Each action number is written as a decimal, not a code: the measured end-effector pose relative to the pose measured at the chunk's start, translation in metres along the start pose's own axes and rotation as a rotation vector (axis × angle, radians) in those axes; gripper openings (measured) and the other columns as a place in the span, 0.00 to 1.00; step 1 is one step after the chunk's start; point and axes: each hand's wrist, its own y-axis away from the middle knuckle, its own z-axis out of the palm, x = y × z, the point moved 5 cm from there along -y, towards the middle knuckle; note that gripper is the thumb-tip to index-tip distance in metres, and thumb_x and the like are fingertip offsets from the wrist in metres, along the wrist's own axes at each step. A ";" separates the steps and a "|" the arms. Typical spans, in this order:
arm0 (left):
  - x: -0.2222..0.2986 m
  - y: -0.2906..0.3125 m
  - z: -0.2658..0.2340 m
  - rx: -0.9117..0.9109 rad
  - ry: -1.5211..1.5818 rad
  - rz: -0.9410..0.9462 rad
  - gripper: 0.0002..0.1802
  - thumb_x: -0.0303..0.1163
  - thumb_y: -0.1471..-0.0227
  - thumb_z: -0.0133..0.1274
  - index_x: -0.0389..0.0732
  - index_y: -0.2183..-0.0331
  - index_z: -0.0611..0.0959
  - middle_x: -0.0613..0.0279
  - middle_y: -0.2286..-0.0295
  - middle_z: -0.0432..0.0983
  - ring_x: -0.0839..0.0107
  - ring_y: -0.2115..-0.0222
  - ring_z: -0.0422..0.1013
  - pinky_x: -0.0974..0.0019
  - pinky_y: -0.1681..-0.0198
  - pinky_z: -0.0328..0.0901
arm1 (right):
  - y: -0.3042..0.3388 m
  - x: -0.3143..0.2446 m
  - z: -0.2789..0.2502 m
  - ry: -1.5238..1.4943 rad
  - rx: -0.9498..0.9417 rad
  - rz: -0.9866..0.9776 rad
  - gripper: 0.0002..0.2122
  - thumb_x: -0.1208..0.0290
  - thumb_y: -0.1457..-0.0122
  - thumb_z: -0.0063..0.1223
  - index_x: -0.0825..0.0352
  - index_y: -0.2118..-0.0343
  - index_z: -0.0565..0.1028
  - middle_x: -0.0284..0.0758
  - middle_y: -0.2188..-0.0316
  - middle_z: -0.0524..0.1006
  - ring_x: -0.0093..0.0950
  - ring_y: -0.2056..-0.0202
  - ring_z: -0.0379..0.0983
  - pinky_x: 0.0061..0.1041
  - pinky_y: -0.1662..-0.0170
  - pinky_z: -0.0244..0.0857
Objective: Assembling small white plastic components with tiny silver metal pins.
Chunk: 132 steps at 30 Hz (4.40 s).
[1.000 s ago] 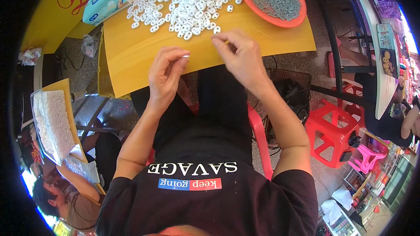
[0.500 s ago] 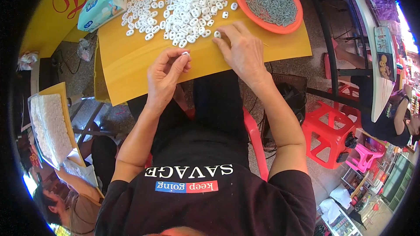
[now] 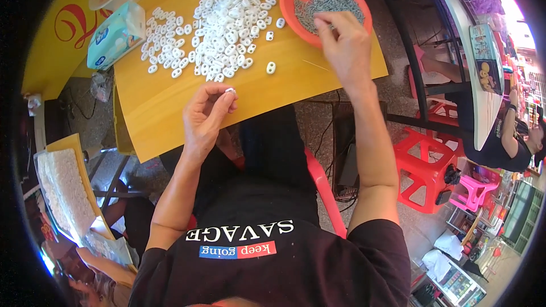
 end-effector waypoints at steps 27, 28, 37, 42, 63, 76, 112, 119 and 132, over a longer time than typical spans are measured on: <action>-0.001 -0.003 0.000 -0.057 -0.088 0.021 0.04 0.19 0.46 0.51 0.32 0.65 0.77 0.64 0.71 0.70 0.80 0.72 0.68 0.78 0.69 0.63 | -0.088 0.047 0.052 0.500 -0.402 -0.269 0.07 0.69 0.45 0.52 0.67 0.70 0.77 0.38 0.71 0.74 0.39 0.66 0.73 0.35 0.62 0.66; -0.001 -0.003 0.001 -0.059 -0.093 0.024 0.04 0.19 0.46 0.51 0.32 0.65 0.77 0.64 0.71 0.70 0.80 0.72 0.68 0.78 0.69 0.63 | -0.088 0.047 0.052 0.501 -0.403 -0.269 0.07 0.69 0.45 0.52 0.67 0.70 0.77 0.38 0.71 0.74 0.39 0.66 0.73 0.35 0.62 0.66; -0.001 -0.001 -0.001 -0.040 0.017 -0.043 0.05 0.20 0.45 0.51 0.33 0.64 0.77 0.66 0.71 0.71 0.81 0.71 0.68 0.79 0.67 0.64 | -0.085 0.040 0.031 0.043 -0.378 -0.096 0.06 0.71 0.46 0.54 0.69 0.68 0.75 0.37 0.75 0.75 0.29 0.75 0.74 0.26 0.68 0.68; -0.002 -0.002 -0.004 -0.033 0.084 -0.059 0.06 0.24 0.44 0.51 0.34 0.63 0.76 0.64 0.71 0.73 0.79 0.70 0.69 0.76 0.65 0.64 | -0.060 0.025 0.024 -0.731 -0.397 0.319 0.07 0.73 0.42 0.53 0.71 0.64 0.75 0.29 0.73 0.74 0.15 0.76 0.68 0.15 0.69 0.65; 0.029 0.013 -0.009 0.110 0.426 -0.007 0.08 0.29 0.45 0.55 0.36 0.65 0.76 0.63 0.73 0.75 0.77 0.73 0.70 0.73 0.68 0.65 | 0.056 -0.112 0.074 -1.055 -0.408 0.350 0.08 0.73 0.41 0.54 0.74 0.63 0.76 0.31 0.71 0.77 0.16 0.74 0.68 0.13 0.69 0.64; 0.039 0.024 -0.006 0.085 0.389 0.061 0.07 0.28 0.44 0.53 0.35 0.66 0.75 0.63 0.74 0.74 0.78 0.72 0.70 0.75 0.67 0.65 | 0.069 -0.121 0.073 -1.092 -0.373 0.360 0.08 0.72 0.40 0.53 0.72 0.63 0.76 0.31 0.71 0.76 0.15 0.75 0.67 0.14 0.69 0.64; 0.010 0.033 -0.024 0.054 0.224 -0.111 0.09 0.30 0.45 0.55 0.33 0.66 0.78 0.63 0.74 0.75 0.78 0.74 0.71 0.75 0.68 0.66 | 0.090 -0.116 0.079 -0.659 -0.238 0.096 0.04 0.78 0.46 0.57 0.72 0.70 0.75 0.35 0.75 0.75 0.21 0.74 0.73 0.17 0.71 0.67; 0.004 0.034 -0.015 0.106 0.091 -0.060 0.07 0.29 0.45 0.54 0.35 0.65 0.77 0.62 0.73 0.76 0.77 0.74 0.71 0.74 0.68 0.66 | 0.099 -0.106 0.084 -0.618 -0.199 0.108 0.03 0.79 0.46 0.56 0.72 0.73 0.74 0.37 0.78 0.73 0.24 0.77 0.71 0.21 0.74 0.64; -0.002 0.018 -0.014 0.059 0.195 -0.102 0.07 0.30 0.44 0.52 0.36 0.64 0.76 0.63 0.72 0.75 0.77 0.72 0.70 0.74 0.66 0.65 | 0.049 -0.056 0.035 0.050 -0.263 -0.528 0.09 0.80 0.50 0.55 0.69 0.64 0.77 0.34 0.67 0.76 0.32 0.66 0.72 0.27 0.65 0.68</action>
